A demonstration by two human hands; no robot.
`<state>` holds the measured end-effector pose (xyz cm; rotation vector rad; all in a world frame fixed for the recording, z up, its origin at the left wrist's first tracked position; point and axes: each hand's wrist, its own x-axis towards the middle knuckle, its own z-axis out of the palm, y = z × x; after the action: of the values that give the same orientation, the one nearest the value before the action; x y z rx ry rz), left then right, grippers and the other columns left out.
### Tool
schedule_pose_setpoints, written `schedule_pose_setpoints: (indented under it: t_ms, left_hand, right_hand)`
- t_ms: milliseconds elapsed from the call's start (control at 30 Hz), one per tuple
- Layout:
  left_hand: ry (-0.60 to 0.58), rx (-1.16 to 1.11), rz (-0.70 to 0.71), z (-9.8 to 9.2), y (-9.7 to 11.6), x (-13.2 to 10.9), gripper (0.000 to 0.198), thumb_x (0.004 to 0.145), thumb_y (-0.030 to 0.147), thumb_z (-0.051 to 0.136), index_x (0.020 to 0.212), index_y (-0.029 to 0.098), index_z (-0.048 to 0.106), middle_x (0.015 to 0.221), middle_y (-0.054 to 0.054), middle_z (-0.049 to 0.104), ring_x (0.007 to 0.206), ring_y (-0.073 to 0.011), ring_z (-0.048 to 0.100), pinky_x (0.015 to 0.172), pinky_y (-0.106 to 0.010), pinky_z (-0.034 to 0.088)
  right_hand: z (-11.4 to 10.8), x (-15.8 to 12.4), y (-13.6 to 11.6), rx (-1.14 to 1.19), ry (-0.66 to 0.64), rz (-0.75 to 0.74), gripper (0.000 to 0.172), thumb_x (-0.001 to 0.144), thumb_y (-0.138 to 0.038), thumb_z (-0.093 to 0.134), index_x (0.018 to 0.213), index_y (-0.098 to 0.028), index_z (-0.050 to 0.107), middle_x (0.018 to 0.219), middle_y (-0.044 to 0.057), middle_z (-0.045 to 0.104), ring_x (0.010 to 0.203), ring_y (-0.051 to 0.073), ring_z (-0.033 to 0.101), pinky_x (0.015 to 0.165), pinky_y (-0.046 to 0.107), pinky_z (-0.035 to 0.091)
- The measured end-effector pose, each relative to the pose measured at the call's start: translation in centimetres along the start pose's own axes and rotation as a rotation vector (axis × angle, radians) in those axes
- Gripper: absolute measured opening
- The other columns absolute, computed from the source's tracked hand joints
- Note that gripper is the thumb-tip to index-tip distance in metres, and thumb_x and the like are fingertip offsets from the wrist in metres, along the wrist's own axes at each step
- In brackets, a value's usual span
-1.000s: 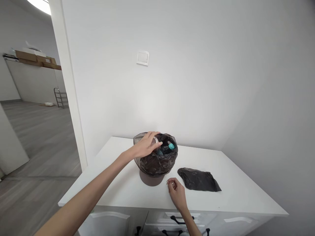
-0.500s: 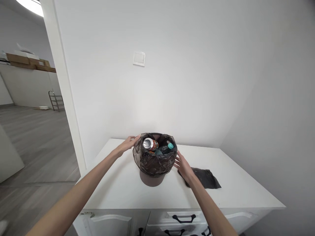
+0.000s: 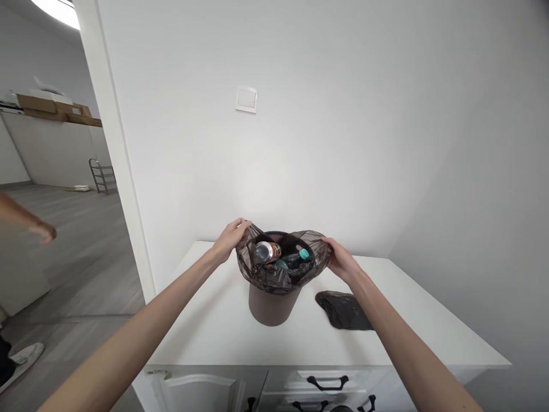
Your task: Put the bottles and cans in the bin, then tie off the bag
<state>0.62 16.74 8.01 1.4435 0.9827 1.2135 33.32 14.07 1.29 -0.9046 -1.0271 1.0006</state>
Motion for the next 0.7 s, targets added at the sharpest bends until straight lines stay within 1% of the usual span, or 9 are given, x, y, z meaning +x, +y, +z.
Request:
schedule_pose_setpoints:
  t_ms: [33,100,200,300,433,533,600,700]
  left_hand:
    - [0.011,-0.037,0.019,0.3,0.3,0.2,0.036,0.085,0.045,0.071,0.076,0.023,0.044,0.06,0.008,0.034,0.051,-0.0089,0.029,0.049,-0.024,0.02]
    - [0.037,-0.114,0.06,0.7,1.0,0.5,0.035,0.088,0.042,0.069,0.077,0.024,0.041,0.06,0.009,0.03,0.049,-0.0082,0.025,0.047,-0.023,0.019]
    - [0.08,-0.218,0.12,1.0,2.2,1.0,0.037,0.089,0.041,0.069,0.078,0.024,0.037,0.06,0.01,0.026,0.048,-0.0073,0.023,0.046,-0.021,0.019]
    - [0.129,-0.302,0.167,1.1,3.4,1.3,0.038,0.09,0.04,0.069,0.078,0.024,0.037,0.06,0.01,0.028,0.047,-0.0064,0.024,0.044,-0.02,0.02]
    - [0.216,-0.39,0.21,1.2,4.9,1.6,0.036,0.09,0.037,0.07,0.075,0.023,0.039,0.061,0.009,0.033,0.045,-0.0065,0.029,0.042,-0.02,0.022]
    - [0.281,-0.444,0.234,1.3,5.8,1.8,0.037,0.089,0.036,0.072,0.074,0.023,0.041,0.06,0.009,0.035,0.045,-0.0071,0.031,0.041,-0.02,0.023]
    - [0.307,-0.467,0.246,1.4,6.2,1.9,0.037,0.089,0.035,0.073,0.073,0.023,0.042,0.06,0.008,0.037,0.046,-0.0074,0.033,0.042,-0.019,0.025]
    - [0.318,-0.483,0.25,1.8,6.8,2.2,0.038,0.089,0.034,0.075,0.071,0.022,0.044,0.06,0.008,0.038,0.048,-0.0083,0.035,0.044,-0.02,0.03]
  right_hand:
    - [0.2,0.4,-0.6,0.039,0.022,-0.015,0.009,0.086,-0.029,0.075,0.084,-0.02,0.074,0.076,0.004,0.076,0.072,0.022,0.071,0.064,0.033,0.059]
    - [0.5,1.2,-1.9,0.11,0.028,0.008,0.009,0.088,-0.028,0.073,0.082,-0.021,0.071,0.073,0.002,0.074,0.071,0.02,0.07,0.066,0.031,0.059]
    - [1.0,2.5,-3.7,0.206,0.046,-0.005,0.011,0.088,-0.029,0.072,0.081,-0.023,0.067,0.072,-0.001,0.072,0.07,0.018,0.069,0.068,0.029,0.06]
    - [1.6,3.4,-5.4,0.301,0.061,-0.032,0.013,0.087,-0.029,0.074,0.081,-0.024,0.065,0.073,-0.003,0.072,0.069,0.016,0.069,0.069,0.026,0.06]
    - [2.2,3.8,-7.3,0.411,0.082,-0.059,0.016,0.085,-0.027,0.076,0.077,-0.024,0.062,0.07,-0.006,0.07,0.064,0.013,0.067,0.065,0.023,0.061]
    - [2.6,3.9,-8.2,0.47,0.095,-0.062,0.015,0.087,-0.022,0.073,0.076,-0.023,0.062,0.067,-0.008,0.069,0.06,0.01,0.066,0.062,0.02,0.06]
    - [3.0,4.0,-8.6,0.496,0.099,-0.06,0.014,0.089,-0.02,0.07,0.077,-0.022,0.062,0.068,-0.008,0.07,0.06,0.01,0.067,0.063,0.019,0.061]
    - [3.8,4.6,-9.0,0.52,0.088,-0.038,0.015,0.094,-0.021,0.066,0.079,-0.022,0.063,0.071,-0.006,0.072,0.061,0.012,0.07,0.067,0.023,0.065]
